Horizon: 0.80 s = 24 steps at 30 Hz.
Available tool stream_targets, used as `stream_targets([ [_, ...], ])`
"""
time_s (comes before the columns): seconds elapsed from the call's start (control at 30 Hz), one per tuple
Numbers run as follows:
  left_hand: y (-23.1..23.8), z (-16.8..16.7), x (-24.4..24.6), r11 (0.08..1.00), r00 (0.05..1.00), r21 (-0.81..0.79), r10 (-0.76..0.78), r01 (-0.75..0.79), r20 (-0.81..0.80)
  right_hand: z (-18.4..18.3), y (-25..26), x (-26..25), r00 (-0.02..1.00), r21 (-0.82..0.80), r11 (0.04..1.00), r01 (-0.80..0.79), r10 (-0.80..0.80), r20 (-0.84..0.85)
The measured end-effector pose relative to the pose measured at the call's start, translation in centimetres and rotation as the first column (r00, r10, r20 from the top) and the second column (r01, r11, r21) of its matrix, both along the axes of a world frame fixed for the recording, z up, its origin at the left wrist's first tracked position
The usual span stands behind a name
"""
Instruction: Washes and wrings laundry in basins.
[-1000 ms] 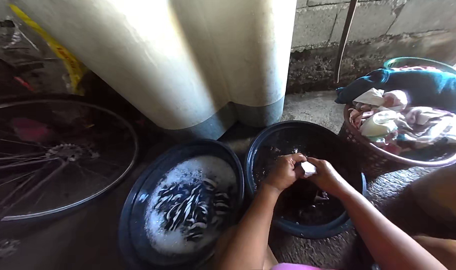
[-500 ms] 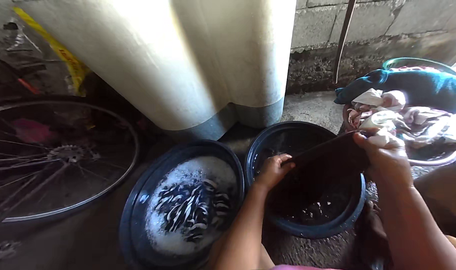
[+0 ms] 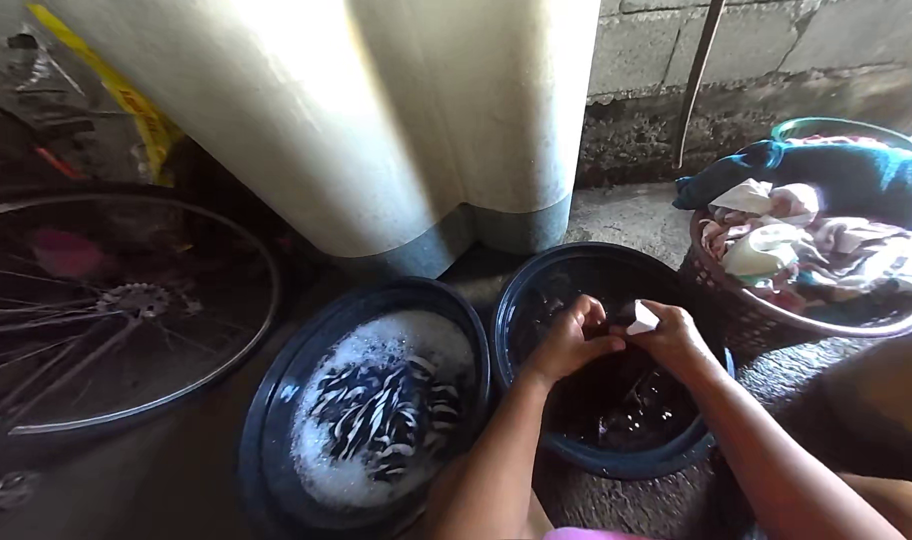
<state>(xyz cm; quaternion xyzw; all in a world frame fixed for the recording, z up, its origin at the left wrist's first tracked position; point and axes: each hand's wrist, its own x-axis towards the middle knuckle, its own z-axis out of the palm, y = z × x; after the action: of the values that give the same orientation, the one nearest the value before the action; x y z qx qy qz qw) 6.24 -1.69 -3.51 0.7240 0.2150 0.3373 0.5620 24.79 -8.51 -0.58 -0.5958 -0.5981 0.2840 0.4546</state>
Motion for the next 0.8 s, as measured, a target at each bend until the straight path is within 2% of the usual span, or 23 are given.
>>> stream_targets([
  [0.03,0.1,0.0,-0.1,0.999,0.999,0.001,-0.036,0.036,-0.031,0.7,-0.1,0.4,0.998,0.042,0.999,0.033,-0.030,-0.057],
  [0.1,0.0,0.2,-0.6,0.998,0.971,0.019,-0.059,0.065,-0.230,2.2,-0.6,1.4,0.978,0.129,0.983,0.129,-0.104,-0.183],
  [0.17,0.4,0.0,-1.1,0.996,0.915,0.026,-0.065,0.082,-0.398,3.7,-1.1,2.7,0.914,0.193,0.946,0.261,-0.178,-0.364],
  [0.27,1.2,-0.6,-2.0,0.997,0.907,0.073,0.002,0.032,-0.420,5.0,-1.3,4.3,0.798,0.197,0.874,0.445,-0.287,-0.530],
  [0.33,1.5,-0.5,-2.4,0.986,0.933,0.137,0.132,-0.090,-0.335,4.8,-1.5,5.0,0.838,0.156,0.885,0.438,-0.339,-0.428],
  [0.37,1.5,-0.3,-2.4,0.975,0.939,0.151,0.203,-0.166,-0.277,4.4,-1.7,5.2,0.898,0.131,0.915,0.382,-0.334,-0.288],
  [0.43,1.7,0.1,-2.0,0.955,0.947,0.138,0.281,-0.261,-0.155,3.2,-1.6,5.0,0.973,0.083,0.972,0.222,-0.226,0.042],
  [0.5,1.5,0.1,-1.3,0.954,0.960,0.149,0.273,-0.261,-0.061,1.4,-1.0,3.5,0.979,0.026,0.998,0.055,-0.059,0.195],
  [0.57,1.1,-0.4,-0.4,0.963,0.976,0.177,0.213,-0.202,-0.047,-0.4,-0.3,1.7,0.982,-0.043,0.997,-0.062,0.069,0.178],
  [0.67,0.2,-0.5,0.6,0.979,0.984,0.144,0.155,-0.142,-0.084,-2.3,0.4,-0.4,0.979,-0.115,0.980,-0.161,0.173,0.109],
  [0.8,0.0,-0.1,0.3,0.986,0.991,0.101,0.132,-0.130,-0.012,-2.3,0.4,-0.9,0.986,-0.126,0.983,-0.136,0.146,0.080],
])
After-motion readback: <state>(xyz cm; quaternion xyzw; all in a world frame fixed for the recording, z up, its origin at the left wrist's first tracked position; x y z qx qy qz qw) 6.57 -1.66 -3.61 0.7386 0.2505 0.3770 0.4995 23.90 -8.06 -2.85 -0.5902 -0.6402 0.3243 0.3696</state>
